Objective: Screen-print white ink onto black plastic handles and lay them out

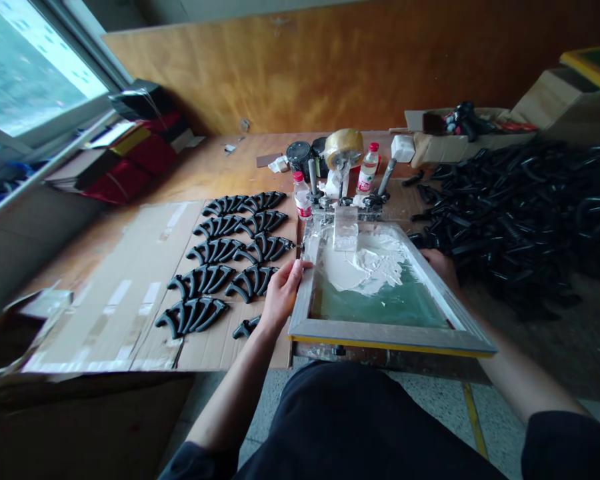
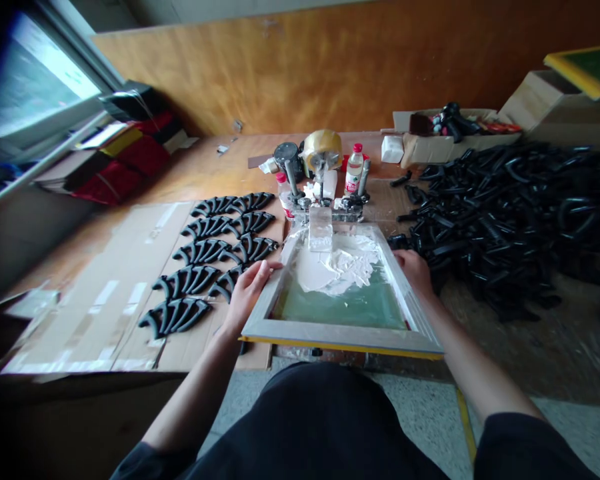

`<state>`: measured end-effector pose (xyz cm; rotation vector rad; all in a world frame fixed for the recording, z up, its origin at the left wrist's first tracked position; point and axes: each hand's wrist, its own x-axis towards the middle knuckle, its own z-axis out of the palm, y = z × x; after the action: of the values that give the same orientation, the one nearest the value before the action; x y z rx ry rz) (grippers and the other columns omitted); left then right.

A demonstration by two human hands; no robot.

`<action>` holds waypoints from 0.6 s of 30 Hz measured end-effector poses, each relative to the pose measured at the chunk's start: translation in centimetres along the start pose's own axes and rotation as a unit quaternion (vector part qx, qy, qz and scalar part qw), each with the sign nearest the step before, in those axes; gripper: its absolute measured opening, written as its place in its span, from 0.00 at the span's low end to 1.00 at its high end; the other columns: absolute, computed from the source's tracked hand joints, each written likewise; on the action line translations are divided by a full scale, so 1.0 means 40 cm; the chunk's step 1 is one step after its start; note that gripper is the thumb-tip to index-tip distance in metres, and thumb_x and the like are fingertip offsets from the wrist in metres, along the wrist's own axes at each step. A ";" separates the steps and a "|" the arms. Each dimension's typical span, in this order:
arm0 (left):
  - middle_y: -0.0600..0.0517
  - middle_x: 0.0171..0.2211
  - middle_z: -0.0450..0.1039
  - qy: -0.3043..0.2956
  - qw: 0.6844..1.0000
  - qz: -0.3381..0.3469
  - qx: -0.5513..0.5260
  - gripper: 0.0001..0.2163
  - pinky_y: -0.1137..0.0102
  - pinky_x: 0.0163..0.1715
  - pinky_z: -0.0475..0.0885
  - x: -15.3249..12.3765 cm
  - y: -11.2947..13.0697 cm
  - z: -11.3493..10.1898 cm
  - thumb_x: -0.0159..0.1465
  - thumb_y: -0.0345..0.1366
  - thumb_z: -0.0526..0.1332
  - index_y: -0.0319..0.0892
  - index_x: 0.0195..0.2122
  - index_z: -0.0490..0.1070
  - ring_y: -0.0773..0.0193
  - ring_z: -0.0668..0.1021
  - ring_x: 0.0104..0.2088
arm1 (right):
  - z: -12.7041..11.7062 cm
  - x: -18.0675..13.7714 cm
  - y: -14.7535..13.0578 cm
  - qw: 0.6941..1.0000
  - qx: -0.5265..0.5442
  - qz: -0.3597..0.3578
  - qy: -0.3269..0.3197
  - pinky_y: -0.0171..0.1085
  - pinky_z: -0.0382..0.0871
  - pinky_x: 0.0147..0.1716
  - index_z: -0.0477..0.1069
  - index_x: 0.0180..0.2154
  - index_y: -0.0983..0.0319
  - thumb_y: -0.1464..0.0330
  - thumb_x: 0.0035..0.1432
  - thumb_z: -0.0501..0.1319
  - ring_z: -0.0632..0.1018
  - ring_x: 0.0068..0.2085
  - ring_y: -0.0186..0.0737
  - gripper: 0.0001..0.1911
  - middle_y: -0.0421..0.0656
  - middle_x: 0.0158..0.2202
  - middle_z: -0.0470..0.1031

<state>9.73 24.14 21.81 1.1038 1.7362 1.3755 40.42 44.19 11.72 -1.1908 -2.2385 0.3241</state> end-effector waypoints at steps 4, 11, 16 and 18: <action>0.51 0.32 0.75 0.009 1.000 0.007 -0.002 0.22 0.74 0.30 0.66 0.010 0.013 -0.002 0.63 0.54 0.55 0.40 0.40 0.77 0.66 0.73 0.31 | -0.060 0.120 0.001 0.997 0.051 0.039 0.040 0.44 0.72 0.41 0.78 0.42 0.60 0.65 0.59 0.55 0.78 0.39 0.45 0.15 0.47 0.40 0.78; 0.52 0.30 0.74 -0.009 1.000 -0.015 -0.018 0.21 0.75 0.27 0.64 0.015 0.023 -0.003 0.61 0.54 0.59 0.39 0.37 0.76 0.67 0.71 0.29 | -0.117 0.241 -0.145 0.994 0.070 -0.080 0.019 0.46 0.72 0.43 0.76 0.48 0.60 0.63 0.56 0.61 0.76 0.40 0.44 0.18 0.48 0.49 0.74; 0.57 0.23 0.67 -0.030 0.995 -0.080 -0.044 0.19 0.75 0.22 0.58 -0.020 -0.060 0.016 0.59 0.54 0.60 0.41 0.37 0.72 0.71 0.64 0.22 | -0.035 0.270 -0.248 0.984 -0.025 -0.173 -0.017 0.55 0.61 0.56 0.69 0.56 0.64 0.60 0.53 0.66 0.64 0.58 0.56 0.29 0.52 0.59 0.65; 0.57 0.23 0.67 -0.029 0.994 -0.095 -0.046 0.19 0.75 0.20 0.56 -0.030 -0.090 0.022 0.59 0.54 0.60 0.41 0.37 0.72 0.71 0.64 0.20 | 0.006 0.278 -0.284 0.980 -0.056 -0.184 -0.041 0.54 0.60 0.56 0.71 0.52 0.65 0.58 0.50 0.68 0.64 0.57 0.57 0.29 0.53 0.57 0.66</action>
<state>10.25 23.09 18.09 0.8950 1.6719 1.2812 27.73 46.79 20.96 -0.8026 -2.5182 0.1021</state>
